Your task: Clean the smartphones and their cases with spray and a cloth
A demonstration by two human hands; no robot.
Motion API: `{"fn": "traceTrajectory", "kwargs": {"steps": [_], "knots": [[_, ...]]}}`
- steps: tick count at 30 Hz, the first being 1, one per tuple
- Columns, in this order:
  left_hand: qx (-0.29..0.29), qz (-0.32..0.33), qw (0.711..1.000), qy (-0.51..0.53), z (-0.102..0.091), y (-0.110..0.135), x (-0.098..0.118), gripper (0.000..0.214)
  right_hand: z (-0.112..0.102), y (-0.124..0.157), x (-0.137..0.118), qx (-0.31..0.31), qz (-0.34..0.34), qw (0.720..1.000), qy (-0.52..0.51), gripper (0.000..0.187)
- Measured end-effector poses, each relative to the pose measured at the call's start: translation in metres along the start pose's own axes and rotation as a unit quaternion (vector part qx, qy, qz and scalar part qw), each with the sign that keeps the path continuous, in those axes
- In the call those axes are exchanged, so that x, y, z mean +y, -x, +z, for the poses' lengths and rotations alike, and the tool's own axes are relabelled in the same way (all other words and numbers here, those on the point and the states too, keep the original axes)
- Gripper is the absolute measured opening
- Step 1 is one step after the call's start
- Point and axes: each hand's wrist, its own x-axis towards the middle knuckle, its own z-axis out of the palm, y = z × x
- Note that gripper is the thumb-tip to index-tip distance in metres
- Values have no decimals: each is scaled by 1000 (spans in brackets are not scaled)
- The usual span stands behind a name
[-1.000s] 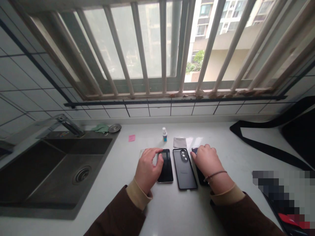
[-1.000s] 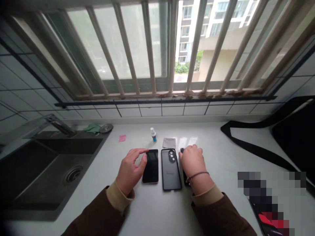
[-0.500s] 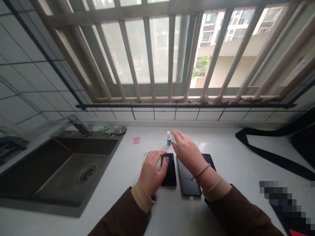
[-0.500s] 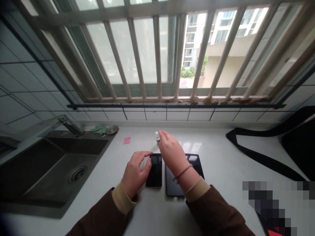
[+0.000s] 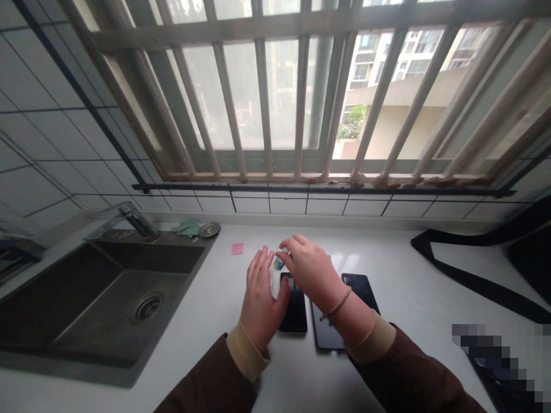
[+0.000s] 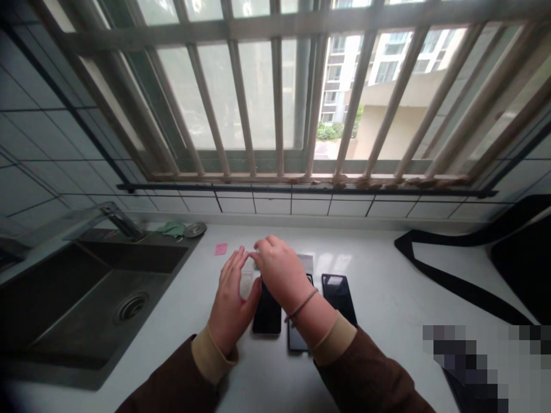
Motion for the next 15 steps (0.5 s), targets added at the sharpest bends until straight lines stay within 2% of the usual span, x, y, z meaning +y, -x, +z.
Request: {"fn": "traceTrajectory", "kwargs": {"steps": [3, 5, 12, 15], "knots": [[-12, -10, 1000, 27, 0, 1, 0, 33, -14, 17, -25, -28, -24, 998, -52, 13], [-27, -12, 998, 51, -1, 2, 1, 30, -19, 25, -33, -28, -31, 997, -69, 10], [-47, 34, 998, 2, -10, 2, 6, 25, -30, 32, -26, -32, 1, 987, -156, 3], [-54, 35, 998, 3, -10, 1, 6, 27, -29, 32, -22, -25, 7, 984, -178, 4]]}}
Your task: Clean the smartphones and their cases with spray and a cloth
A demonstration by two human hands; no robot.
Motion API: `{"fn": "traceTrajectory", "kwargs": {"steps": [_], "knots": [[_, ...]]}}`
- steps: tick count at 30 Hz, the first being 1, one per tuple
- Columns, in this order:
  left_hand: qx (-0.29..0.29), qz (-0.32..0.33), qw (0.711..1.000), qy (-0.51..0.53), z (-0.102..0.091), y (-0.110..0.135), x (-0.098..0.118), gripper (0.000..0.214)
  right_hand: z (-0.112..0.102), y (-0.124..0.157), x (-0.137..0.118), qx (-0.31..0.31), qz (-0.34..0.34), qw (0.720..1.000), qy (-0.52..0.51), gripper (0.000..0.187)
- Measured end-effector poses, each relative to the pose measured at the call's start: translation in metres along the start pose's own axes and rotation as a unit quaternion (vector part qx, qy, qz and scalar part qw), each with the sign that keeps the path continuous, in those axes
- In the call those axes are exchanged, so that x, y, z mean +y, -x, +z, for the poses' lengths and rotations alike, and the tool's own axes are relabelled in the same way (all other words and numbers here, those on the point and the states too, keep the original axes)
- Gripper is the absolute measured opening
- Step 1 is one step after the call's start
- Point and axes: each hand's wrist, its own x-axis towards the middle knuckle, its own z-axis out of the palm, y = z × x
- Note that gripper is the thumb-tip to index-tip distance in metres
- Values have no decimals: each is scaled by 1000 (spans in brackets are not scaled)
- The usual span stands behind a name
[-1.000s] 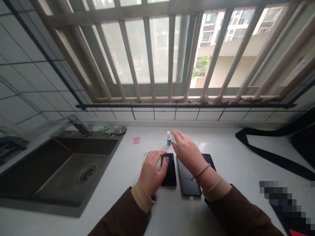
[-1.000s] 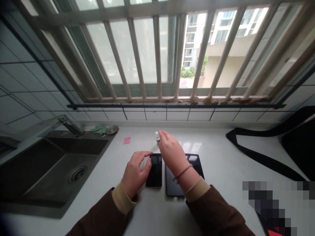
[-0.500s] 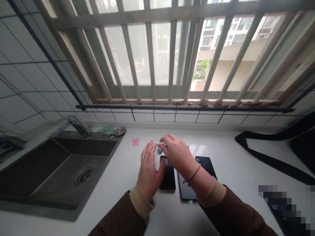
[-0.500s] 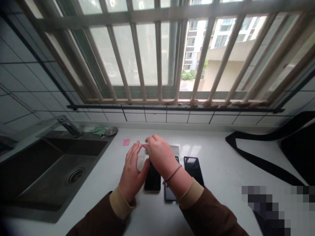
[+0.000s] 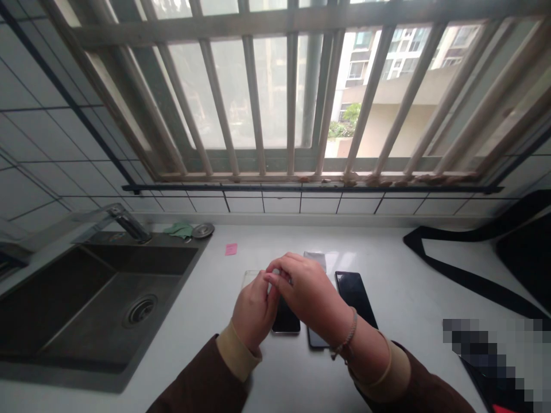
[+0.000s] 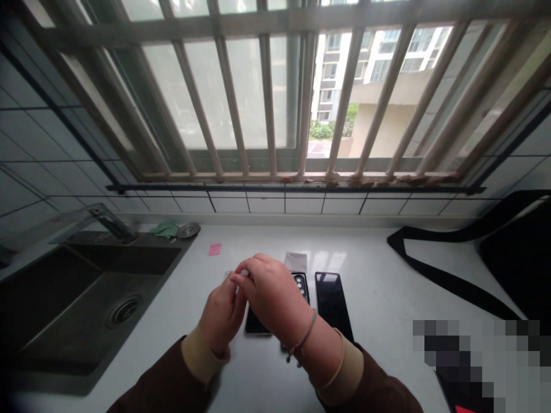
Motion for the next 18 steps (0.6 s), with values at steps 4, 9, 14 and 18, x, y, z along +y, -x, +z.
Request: {"fn": "traceTrajectory", "kwargs": {"steps": [4, 9, 14, 18], "knots": [[-32, -75, 992, 96, 1, -1, 0, 31, -1, 1, 1, 20, -15, 1000, -1, 5], [-52, -143, 971, 183, 3, 0, -4, 42, -18, -6, 19, 42, -12, 997, 59, 3], [-80, -138, 975, 154, 3, -1, -3, 31, -53, -11, 93, 51, 171, 951, 253, 26], [-82, -150, 974, 148, 5, -2, 1, 24, -76, -2, 162, 5, 267, 902, 338, 17]]}}
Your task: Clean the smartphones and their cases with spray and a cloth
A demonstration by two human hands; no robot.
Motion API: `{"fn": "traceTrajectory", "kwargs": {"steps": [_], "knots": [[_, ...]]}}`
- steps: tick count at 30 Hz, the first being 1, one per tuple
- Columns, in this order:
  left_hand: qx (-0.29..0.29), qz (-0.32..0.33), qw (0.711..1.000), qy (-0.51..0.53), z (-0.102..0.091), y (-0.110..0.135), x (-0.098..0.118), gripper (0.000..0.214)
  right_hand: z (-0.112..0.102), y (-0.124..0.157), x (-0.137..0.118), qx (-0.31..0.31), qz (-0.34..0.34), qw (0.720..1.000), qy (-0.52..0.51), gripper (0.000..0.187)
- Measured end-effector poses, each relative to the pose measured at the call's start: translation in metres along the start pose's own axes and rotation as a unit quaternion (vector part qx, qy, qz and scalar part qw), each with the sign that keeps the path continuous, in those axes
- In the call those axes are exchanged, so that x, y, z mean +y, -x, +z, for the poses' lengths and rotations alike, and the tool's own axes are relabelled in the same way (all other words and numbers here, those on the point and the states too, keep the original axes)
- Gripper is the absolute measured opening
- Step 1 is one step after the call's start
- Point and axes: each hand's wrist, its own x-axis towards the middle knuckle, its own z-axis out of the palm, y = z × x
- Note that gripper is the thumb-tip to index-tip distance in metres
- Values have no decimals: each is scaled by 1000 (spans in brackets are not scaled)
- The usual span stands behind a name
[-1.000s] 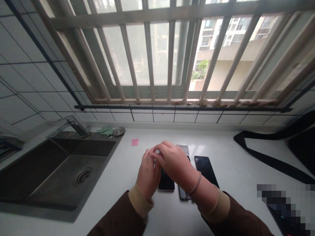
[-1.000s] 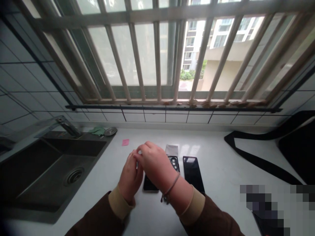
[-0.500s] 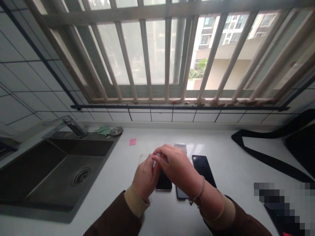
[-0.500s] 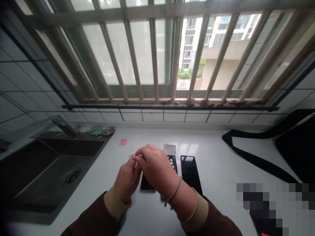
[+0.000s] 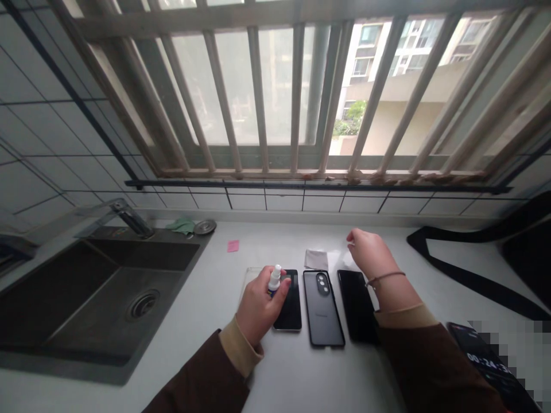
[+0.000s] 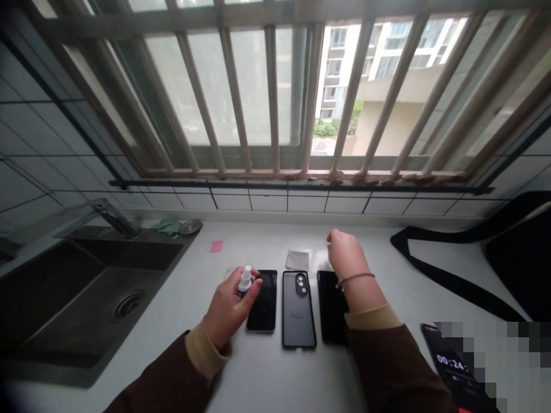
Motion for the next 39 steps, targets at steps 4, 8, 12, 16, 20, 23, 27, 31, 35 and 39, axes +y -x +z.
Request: {"fn": "traceTrajectory", "kwargs": {"steps": [4, 8, 12, 16, 20, 23, 27, 31, 35, 39], "knots": [[4, -2, 1000, -15, 2, 0, 0, 20, 19, -10, 32, -37, 43, 998, 36, 13], [-5, 2, 1000, -19, 3, -1, 0, 17, 32, -14, 39, -64, 56, 995, 54, 14], [-12, 9, 1000, -15, 2, -2, 2, 15, 36, -13, 40, -78, 54, 994, 62, 17], [-13, 14, 1000, -14, 2, -1, 1, 15, 27, -9, 37, -79, 32, 994, 62, 21], [-14, 21, 1000, -16, 2, -1, 1, 15, 13, -4, 15, -55, -29, 997, 50, 25], [-16, 25, 999, -19, 2, -1, 1, 14, 10, 2, -13, -62, -110, 992, 22, 30], [-17, 21, 999, -17, 2, -1, 0, 14, 22, 10, -42, -116, -187, 975, 2, 30], [-20, 23, 999, -13, 2, -1, 0, 13, 31, 12, -48, -133, -190, 973, 6, 34], [-22, 25, 999, -11, 2, -1, 1, 12, 33, 12, -45, -132, -182, 974, -1, 34], [-23, 23, 999, -12, 2, -2, 1, 14, 35, 11, -42, -129, -171, 977, -14, 29]]}}
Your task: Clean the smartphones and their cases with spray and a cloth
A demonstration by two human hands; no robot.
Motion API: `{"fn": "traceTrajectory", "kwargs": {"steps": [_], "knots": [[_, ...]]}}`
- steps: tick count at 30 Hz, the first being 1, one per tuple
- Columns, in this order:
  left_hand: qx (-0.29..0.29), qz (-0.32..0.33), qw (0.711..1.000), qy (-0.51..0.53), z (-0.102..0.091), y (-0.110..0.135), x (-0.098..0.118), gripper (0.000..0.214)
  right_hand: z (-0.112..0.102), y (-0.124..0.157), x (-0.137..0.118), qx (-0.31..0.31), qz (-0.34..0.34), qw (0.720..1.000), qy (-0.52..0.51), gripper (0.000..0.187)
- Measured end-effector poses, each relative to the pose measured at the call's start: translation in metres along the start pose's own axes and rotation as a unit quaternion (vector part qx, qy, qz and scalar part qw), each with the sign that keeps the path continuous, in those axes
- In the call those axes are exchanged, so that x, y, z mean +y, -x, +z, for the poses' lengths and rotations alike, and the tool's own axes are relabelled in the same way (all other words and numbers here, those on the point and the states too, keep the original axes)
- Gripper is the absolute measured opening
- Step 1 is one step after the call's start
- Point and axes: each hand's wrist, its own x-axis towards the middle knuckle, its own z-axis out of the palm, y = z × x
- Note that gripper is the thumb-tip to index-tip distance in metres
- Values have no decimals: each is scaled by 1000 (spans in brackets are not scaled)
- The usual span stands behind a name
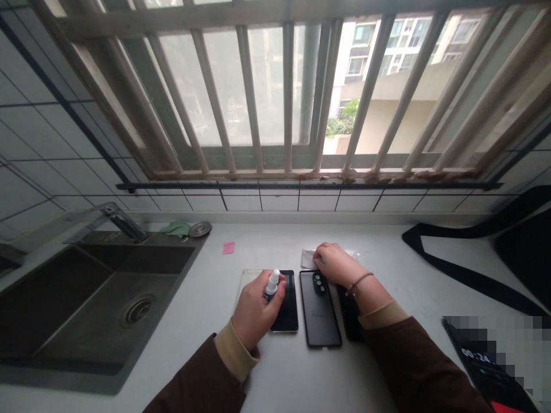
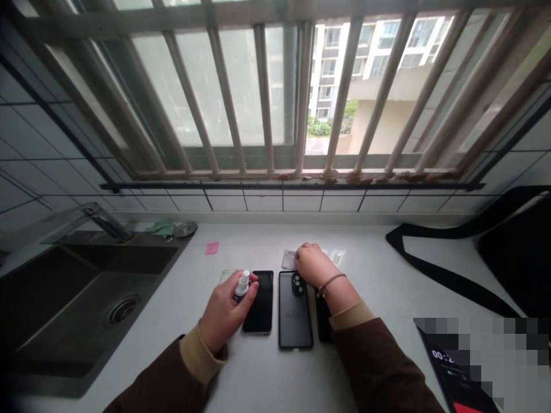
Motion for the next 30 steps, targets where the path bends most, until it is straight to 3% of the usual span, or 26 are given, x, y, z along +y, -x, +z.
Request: {"fn": "traceTrajectory", "kwargs": {"steps": [10, 16, 19, 23, 30], "knots": [[4, -4, 1000, 8, -2, 0, 4, 16, -7, 2, -3, 2, -27, 1000, -1, 28], [35, -79, 992, 94, 0, 1, -2, 22, -30, 13, -21, 36, -64, 997, -13, 31], [28, -129, 976, 171, 1, 1, -2, 39, -48, 25, -37, 71, -118, 989, -55, 28], [18, -144, 955, 258, 1, -1, 3, 47, -63, 39, -56, 86, -181, 971, -132, 20], [-9, -172, 955, 242, 2, -1, 1, 52, -66, 43, -65, 81, -212, 952, -206, 19]]}}
